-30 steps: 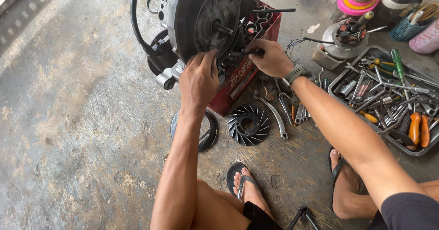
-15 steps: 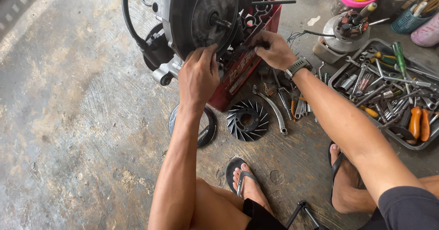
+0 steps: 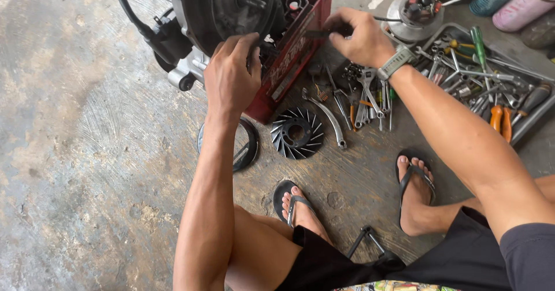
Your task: The person sits on the floor and works on a small engine mounted on a red crate. They use a wrench and screwdriver to loosen and tighten bolts on the engine casing, occasionally adjusting their grip and repositioning the tools.
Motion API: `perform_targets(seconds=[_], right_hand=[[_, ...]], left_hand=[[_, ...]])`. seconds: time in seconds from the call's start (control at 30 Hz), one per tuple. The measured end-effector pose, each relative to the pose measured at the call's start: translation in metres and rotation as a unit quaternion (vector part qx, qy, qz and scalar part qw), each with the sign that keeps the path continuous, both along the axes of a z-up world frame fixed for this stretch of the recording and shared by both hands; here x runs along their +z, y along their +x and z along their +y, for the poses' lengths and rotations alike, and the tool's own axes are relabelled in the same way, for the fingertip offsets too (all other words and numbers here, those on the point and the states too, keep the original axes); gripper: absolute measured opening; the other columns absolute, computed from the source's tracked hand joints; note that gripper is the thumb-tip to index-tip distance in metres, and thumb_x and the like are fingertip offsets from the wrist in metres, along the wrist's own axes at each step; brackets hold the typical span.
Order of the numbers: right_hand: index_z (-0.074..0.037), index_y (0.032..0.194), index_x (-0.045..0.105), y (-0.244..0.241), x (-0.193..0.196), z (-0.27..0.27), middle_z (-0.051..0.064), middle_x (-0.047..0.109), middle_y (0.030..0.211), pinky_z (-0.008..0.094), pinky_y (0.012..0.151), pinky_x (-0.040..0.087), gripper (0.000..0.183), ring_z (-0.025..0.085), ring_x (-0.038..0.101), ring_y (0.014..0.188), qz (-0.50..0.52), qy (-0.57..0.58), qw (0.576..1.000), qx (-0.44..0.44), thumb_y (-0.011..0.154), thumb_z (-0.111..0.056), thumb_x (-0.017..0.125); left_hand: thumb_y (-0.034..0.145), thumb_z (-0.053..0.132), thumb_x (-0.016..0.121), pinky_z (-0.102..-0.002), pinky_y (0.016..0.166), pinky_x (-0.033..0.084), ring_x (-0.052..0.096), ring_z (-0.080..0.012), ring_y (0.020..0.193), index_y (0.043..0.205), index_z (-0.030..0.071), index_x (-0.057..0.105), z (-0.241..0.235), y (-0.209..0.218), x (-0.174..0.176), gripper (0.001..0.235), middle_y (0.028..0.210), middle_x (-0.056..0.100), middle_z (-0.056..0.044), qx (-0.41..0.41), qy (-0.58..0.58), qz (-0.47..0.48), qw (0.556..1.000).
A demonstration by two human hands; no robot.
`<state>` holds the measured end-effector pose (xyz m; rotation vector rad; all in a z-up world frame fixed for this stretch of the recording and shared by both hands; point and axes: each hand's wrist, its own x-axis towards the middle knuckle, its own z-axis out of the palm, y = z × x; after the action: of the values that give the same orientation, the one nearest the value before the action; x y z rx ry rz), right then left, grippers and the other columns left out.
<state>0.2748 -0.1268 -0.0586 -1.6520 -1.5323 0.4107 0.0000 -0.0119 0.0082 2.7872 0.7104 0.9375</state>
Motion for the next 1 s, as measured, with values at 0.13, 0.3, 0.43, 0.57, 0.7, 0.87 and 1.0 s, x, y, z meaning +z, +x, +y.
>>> perform_targets(seconds=[0.13, 0.3, 0.43, 0.57, 0.7, 0.87, 1.0], right_hand=[[-0.004, 0.119, 0.071, 0.006, -0.007, -0.031, 0.010, 0.074, 0.111, 0.036, 0.083, 0.056, 0.026, 0.023, 0.069, 0.098, 0.007, -0.039, 0.997, -0.067, 0.095, -0.013, 0.064], [-0.003, 0.113, 0.072, 0.013, -0.053, -0.059, 0.010, 0.074, 0.105, 0.030, 0.079, 0.058, 0.024, 0.020, 0.068, 0.092, 0.058, -0.099, 0.983, -0.147, 0.094, -0.016, 0.069], [-0.003, 0.115, 0.067, 0.009, -0.097, -0.076, 0.013, 0.071, 0.111, 0.034, 0.089, 0.059, 0.021, 0.024, 0.067, 0.101, 0.075, -0.161, 0.971, -0.162, 0.095, -0.010, 0.069], [-0.008, 0.103, 0.075, 0.005, -0.192, -0.088, 0.015, 0.075, 0.092, 0.048, 0.077, 0.058, 0.021, 0.037, 0.074, 0.091, 0.012, -0.178, 0.971, -0.161, 0.084, -0.017, 0.078], [-0.007, 0.097, 0.072, -0.005, -0.283, -0.091, 0.017, 0.073, 0.084, 0.046, 0.068, 0.059, 0.009, 0.039, 0.073, 0.083, -0.045, -0.229, 0.967, -0.102, 0.088, -0.011, 0.072], [0.006, 0.107, 0.067, -0.037, -0.265, -0.094, 0.028, 0.068, 0.089, 0.050, 0.064, 0.059, 0.016, 0.043, 0.069, 0.083, -0.086, -0.285, 0.953, -0.063, 0.095, -0.004, 0.063], [0.002, 0.117, 0.066, -0.030, -0.334, -0.100, 0.030, 0.064, 0.116, 0.041, 0.057, 0.059, 0.022, 0.032, 0.068, 0.080, -0.208, -0.295, 0.931, -0.056, 0.102, -0.010, 0.056]], left_hand=[[0.098, 0.013, 0.065, -0.041, 0.080, 0.055, 0.068, -0.0305, 0.096, 0.120, 0.006, 0.070, -0.017, 0.011, 0.002, 0.023, 0.109, 0.073, -0.009, -0.024, 0.006, -0.014, 1.000], [0.095, 0.017, 0.063, -0.050, 0.055, 0.057, 0.071, -0.0324, 0.081, 0.111, 0.006, 0.073, -0.043, 0.034, -0.007, 0.021, 0.101, 0.076, -0.011, -0.075, -0.071, 0.069, 0.992], [0.098, 0.031, 0.072, -0.050, 0.052, 0.061, 0.070, -0.0272, 0.065, 0.093, 0.010, 0.067, -0.058, 0.062, -0.077, 0.022, 0.080, 0.070, -0.005, -0.106, -0.005, 0.239, 0.965], [0.089, 0.034, 0.069, -0.049, 0.070, 0.060, 0.075, -0.0329, 0.080, 0.100, 0.020, 0.074, -0.075, 0.082, -0.142, 0.019, 0.086, 0.072, -0.006, -0.038, -0.121, 0.283, 0.951], [0.088, 0.043, 0.063, -0.052, 0.078, 0.061, 0.075, -0.0368, 0.091, 0.108, 0.024, 0.075, -0.069, 0.079, -0.233, 0.031, 0.095, 0.075, -0.007, 0.038, -0.294, 0.358, 0.886], [0.094, 0.036, 0.062, -0.052, 0.080, 0.062, 0.074, -0.0394, 0.093, 0.117, 0.017, 0.074, -0.086, 0.045, -0.280, 0.032, 0.099, 0.075, -0.013, 0.068, -0.408, 0.314, 0.855], [0.095, 0.036, 0.060, -0.054, 0.086, 0.061, 0.073, -0.0431, 0.100, 0.121, 0.018, 0.073, -0.095, 0.037, -0.318, 0.034, 0.104, 0.075, -0.017, 0.089, -0.450, 0.315, 0.831]])
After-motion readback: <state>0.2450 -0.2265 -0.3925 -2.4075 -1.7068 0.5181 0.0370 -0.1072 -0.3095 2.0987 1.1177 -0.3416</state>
